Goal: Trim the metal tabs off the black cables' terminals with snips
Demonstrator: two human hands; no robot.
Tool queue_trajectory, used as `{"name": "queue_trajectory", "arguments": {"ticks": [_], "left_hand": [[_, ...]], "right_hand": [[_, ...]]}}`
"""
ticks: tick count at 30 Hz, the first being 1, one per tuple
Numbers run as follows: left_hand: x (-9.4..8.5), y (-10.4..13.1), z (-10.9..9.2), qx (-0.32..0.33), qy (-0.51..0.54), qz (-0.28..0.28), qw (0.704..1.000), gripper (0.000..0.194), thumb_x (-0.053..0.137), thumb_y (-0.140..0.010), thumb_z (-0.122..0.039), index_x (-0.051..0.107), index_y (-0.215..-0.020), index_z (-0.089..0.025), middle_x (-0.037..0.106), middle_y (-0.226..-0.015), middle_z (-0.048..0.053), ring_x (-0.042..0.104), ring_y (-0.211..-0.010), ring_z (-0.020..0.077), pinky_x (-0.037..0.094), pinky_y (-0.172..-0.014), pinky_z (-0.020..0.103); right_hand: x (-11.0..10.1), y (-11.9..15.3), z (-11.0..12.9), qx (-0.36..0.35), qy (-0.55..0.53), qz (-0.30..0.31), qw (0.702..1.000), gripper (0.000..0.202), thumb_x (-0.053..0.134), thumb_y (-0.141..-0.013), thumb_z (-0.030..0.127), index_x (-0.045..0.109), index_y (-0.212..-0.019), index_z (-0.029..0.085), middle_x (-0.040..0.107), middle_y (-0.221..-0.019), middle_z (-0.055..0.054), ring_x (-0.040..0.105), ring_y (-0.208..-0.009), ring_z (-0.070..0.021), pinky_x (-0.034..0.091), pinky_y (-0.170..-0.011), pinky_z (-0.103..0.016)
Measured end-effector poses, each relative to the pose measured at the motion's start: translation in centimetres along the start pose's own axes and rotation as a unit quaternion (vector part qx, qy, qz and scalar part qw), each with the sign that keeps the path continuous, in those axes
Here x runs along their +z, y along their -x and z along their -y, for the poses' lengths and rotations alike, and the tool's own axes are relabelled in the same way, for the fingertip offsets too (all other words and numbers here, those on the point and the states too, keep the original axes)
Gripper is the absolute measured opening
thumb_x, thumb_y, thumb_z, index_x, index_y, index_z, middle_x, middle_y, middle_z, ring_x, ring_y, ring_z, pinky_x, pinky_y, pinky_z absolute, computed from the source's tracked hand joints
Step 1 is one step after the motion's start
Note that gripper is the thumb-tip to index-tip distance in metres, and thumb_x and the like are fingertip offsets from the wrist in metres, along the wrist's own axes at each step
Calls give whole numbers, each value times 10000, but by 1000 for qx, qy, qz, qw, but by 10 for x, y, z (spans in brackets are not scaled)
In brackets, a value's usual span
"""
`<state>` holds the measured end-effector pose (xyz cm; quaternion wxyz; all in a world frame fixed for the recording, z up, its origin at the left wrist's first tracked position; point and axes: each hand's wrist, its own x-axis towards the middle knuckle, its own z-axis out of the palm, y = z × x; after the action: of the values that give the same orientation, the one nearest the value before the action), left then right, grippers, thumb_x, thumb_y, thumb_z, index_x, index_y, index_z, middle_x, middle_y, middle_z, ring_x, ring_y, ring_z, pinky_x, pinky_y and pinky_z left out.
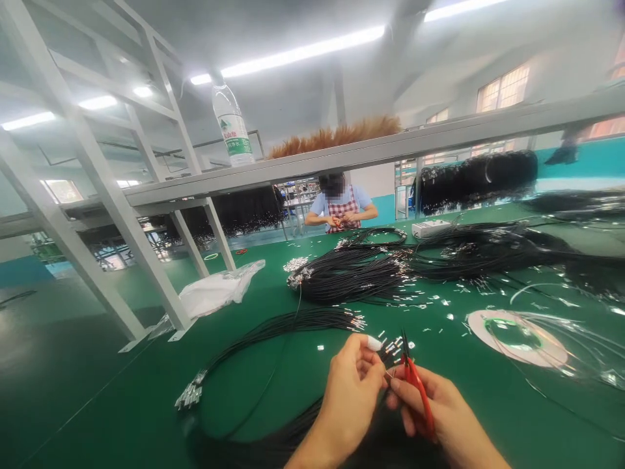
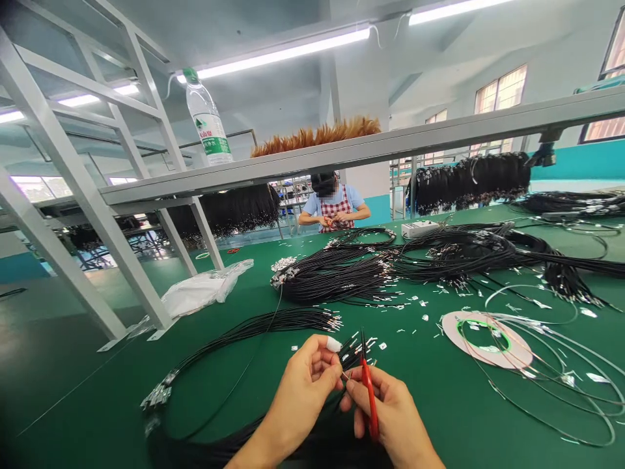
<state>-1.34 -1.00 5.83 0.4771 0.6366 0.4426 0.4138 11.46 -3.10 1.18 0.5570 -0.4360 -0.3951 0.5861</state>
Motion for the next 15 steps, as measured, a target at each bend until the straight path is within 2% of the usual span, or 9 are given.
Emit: {"name": "queue_trajectory", "arguments": {"ticks": [9,12,15], "left_hand": [[-3,1,-5,20,-34,19,999,247,555,-762,-149,548,-1007,-179,618,-894,20,562,-773,124,446,-738,242],[-2,3,-8,26,-64,9,998,218,537,-761,-130,551,-973,-183,616,-771,-10,549,-693,116,433,-685,229],[-1,4,-10,41,-113,-28,992,118,501,-781,-128,560,-863,-188,594,-709,-21,540,-668,113,415,-658,220]], "right_hand": [[0,0,-1,-6,5,8,1000,413,726,-624,540,598,-733,163,642,-537,-12,480,-326,-73,224,-361,-175],[0,0,-1,-5,5,9,1000,414,729,-621,539,603,-739,163,642,-545,-11,483,-331,-77,226,-364,-180],[1,0,-2,-3,4,15,1000,423,720,-640,538,613,-786,155,657,-573,-21,487,-345,-78,218,-368,-184]]}}
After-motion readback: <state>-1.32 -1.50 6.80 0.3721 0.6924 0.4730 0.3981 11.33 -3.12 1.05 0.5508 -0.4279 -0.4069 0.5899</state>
